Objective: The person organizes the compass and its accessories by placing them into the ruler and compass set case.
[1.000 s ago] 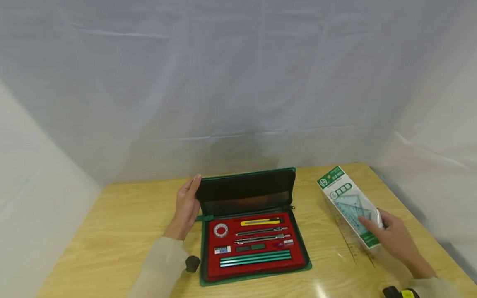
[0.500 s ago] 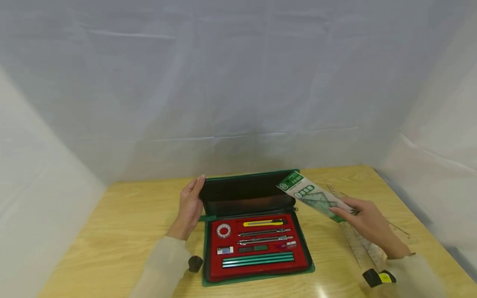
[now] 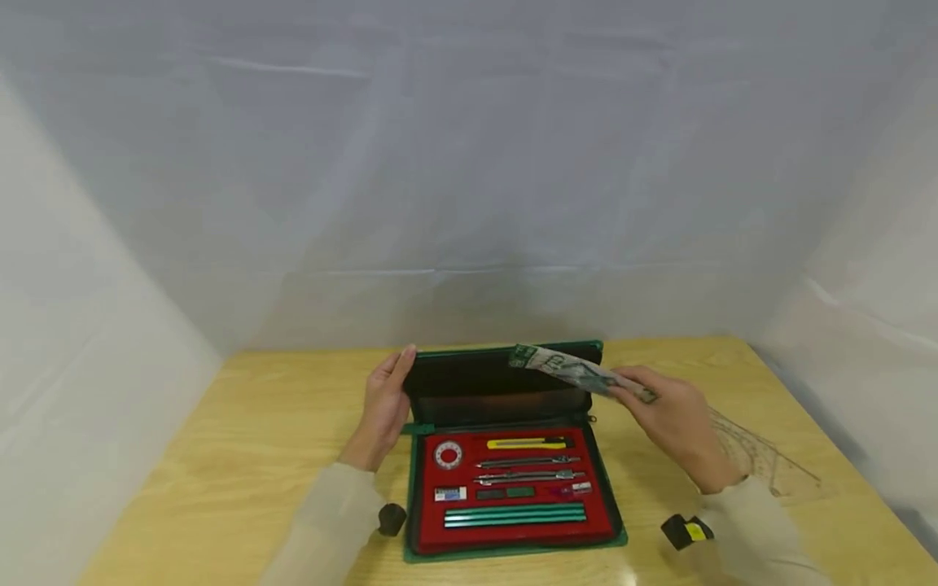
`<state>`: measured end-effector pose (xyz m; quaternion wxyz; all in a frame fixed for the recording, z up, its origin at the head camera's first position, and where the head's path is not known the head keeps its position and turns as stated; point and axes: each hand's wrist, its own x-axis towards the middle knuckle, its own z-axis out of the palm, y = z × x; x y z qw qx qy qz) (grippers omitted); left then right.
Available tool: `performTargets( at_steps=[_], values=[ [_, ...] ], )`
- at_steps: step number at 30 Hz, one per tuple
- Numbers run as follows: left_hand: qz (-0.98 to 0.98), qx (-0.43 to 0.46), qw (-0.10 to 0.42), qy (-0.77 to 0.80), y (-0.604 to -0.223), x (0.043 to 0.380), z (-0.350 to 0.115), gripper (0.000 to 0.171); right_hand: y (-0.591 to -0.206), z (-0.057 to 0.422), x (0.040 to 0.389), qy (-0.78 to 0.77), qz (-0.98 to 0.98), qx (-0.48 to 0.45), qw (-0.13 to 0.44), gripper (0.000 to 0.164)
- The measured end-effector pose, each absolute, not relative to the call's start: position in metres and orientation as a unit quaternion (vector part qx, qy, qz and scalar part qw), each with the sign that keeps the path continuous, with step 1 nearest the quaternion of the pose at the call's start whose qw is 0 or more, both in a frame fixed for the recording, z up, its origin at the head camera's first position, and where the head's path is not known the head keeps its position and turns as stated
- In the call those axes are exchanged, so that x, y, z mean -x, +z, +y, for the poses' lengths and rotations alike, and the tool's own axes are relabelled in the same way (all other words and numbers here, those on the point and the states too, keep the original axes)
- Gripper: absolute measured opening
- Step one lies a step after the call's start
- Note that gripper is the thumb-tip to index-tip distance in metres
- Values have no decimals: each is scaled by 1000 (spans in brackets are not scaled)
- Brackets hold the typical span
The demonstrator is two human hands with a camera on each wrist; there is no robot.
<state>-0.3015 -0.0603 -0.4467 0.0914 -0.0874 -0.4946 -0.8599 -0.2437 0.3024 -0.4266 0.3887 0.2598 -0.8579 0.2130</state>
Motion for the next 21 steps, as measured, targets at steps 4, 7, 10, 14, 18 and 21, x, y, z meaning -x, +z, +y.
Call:
performTargets(
  at_steps=[4,7,10,14,18,21],
  values=[
    [-488,93,87,-863,-446,302,-57,27,-422,289,247,165,-851,-273,417,27],
    [-485,91,86,-866,-446,302,-57,26,-419,276,250,148,-851,-288,413,25],
    [-486,89,84,-865,-446,302,-57,25,-418,263,254,144,-853,-296,406,20],
    [-485,89,83,-866,-445,301,-57,25,-420,248,258,144,-855,-295,401,14],
    [-485,88,81,-867,-445,301,-57,24,-421,238,262,146,-860,-289,393,12],
    [-489,87,80,-865,-445,301,-59,23,-421,233,265,136,-869,-281,383,9]
  ],
)
